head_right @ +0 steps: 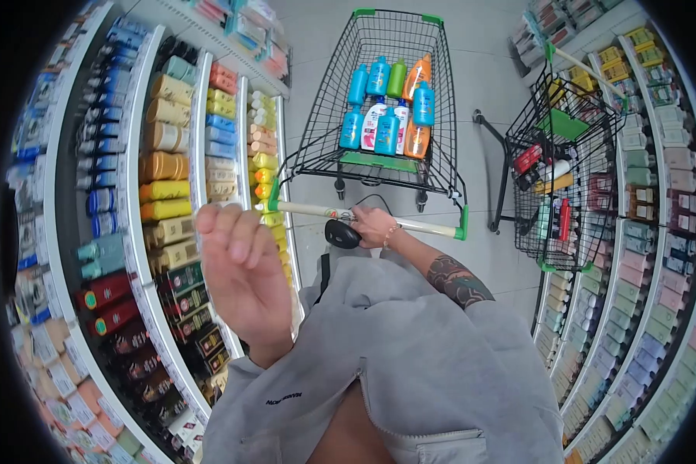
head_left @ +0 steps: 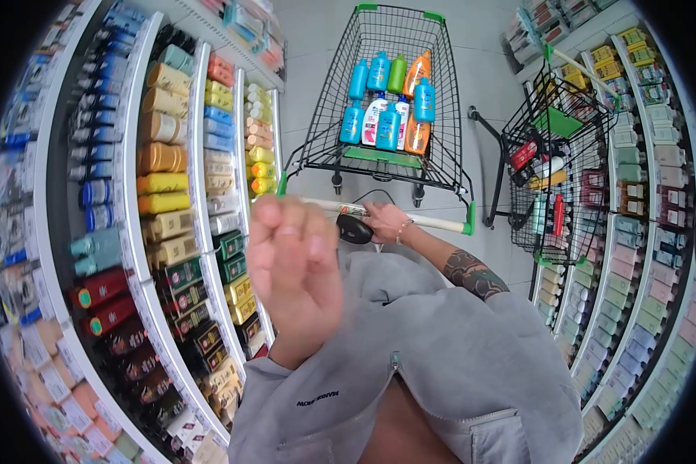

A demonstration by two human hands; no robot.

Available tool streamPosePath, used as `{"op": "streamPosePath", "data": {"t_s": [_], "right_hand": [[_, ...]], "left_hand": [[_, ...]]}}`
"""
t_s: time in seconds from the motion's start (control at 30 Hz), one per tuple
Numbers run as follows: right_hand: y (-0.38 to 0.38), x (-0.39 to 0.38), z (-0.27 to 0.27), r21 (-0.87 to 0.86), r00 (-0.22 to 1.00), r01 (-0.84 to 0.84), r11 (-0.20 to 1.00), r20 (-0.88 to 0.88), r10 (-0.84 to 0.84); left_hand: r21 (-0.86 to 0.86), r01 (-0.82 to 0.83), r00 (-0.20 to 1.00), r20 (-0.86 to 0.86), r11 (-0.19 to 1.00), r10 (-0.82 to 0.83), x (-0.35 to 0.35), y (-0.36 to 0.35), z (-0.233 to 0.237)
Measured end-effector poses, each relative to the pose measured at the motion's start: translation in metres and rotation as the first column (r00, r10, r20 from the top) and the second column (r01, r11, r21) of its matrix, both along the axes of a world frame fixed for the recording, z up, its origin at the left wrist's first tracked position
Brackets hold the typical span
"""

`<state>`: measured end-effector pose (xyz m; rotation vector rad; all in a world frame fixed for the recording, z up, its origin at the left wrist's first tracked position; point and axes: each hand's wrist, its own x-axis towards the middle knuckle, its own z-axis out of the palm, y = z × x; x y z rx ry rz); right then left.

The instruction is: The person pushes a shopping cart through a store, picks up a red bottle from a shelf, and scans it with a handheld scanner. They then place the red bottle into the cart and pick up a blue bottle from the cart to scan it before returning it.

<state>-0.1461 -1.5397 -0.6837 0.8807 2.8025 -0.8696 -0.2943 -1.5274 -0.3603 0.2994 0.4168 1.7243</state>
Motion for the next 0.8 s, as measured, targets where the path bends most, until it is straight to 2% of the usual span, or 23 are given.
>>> {"op": "streamPosePath", "data": {"t_s": [0.07,0.1,0.13,0.17,0.2,0.23,0.27,0.3,0.33,0.4,0.47,0.53,0.67,0.7,0.73,0.8], "right_hand": [[0.027,-0.004,-0.006,-0.009,0.999,0.025,1.0,-0.041,-0.025],[0.041,-0.004,-0.009,0.017,0.999,0.039,0.999,-0.038,-0.038],[0.055,-0.006,-0.012,0.021,0.999,0.047,0.999,-0.029,-0.046],[0.071,-0.007,-0.015,0.03,0.998,0.053,0.998,-0.045,-0.052],[0.084,-0.006,-0.016,0.036,0.997,0.06,0.998,-0.058,-0.058],[0.09,-0.008,-0.019,0.042,0.997,0.071,0.997,-0.038,-0.07],[0.103,-0.01,-0.02,0.049,0.998,0.057,0.997,-0.021,-0.056],[0.125,-0.009,-0.021,0.069,0.999,0.039,0.997,-0.004,-0.039],[0.146,-0.007,-0.022,0.088,0.999,0.037,0.995,0.01,-0.038],[0.169,-0.004,-0.026,0.065,0.997,0.061,0.996,-0.055,-0.058],[0.198,-0.002,-0.027,0.111,0.998,0.031,0.993,-0.052,-0.025],[0.228,0.0,-0.028,0.07,0.994,0.076,0.995,-0.085,-0.07],[0.283,0.009,-0.029,0.069,0.998,0.062,0.996,-0.021,-0.06],[0.294,0.013,-0.027,0.008,0.996,0.075,0.997,0.057,-0.075],[0.305,0.013,-0.022,-0.001,0.995,0.082,0.997,0.058,-0.081],[0.333,0.013,-0.015,0.084,0.99,0.132,0.988,-0.069,-0.127]], "left_hand": [[-0.073,-0.198,0.972,-0.144,0.978,0.186,-0.008,0.022,-0.007],[-0.026,-0.285,0.933,-0.239,0.958,0.271,-0.012,0.033,-0.008],[0.085,-0.387,0.882,-0.255,0.918,0.396,-0.018,0.044,-0.007],[0.203,-0.414,0.894,-0.092,0.887,0.438,-0.022,0.055,0.001],[0.327,-0.399,0.917,0.166,0.857,0.363,-0.029,0.066,0.011],[0.464,-0.48,0.868,0.13,0.744,0.479,-0.032,0.08,0.024],[0.501,-0.639,0.746,0.219,0.584,0.628,-0.03,0.093,0.037],[0.614,-0.616,0.711,0.163,0.494,0.684,-0.029,0.107,0.045],[0.65,-0.628,0.621,0.086,0.428,0.779,-0.024,0.123,0.056],[0.791,-0.56,0.514,0.099,0.246,0.852,-0.023,0.167,0.067],[0.806,-0.541,0.534,0.109,0.24,0.838,-0.041,0.192,0.066],[0.833,-0.499,0.564,0.104,0.238,0.819,-0.053,0.222,0.065],[0.816,-0.501,0.59,0.078,0.288,0.804,-0.063,0.276,0.057],[0.811,-0.502,0.596,0.071,0.301,0.8,-0.064,0.285,0.056],[0.808,-0.5,0.601,0.064,0.312,0.796,-0.065,0.297,0.056],[0.808,-0.477,0.745,0.163,0.346,0.646,-0.065,0.326,0.056]]}}
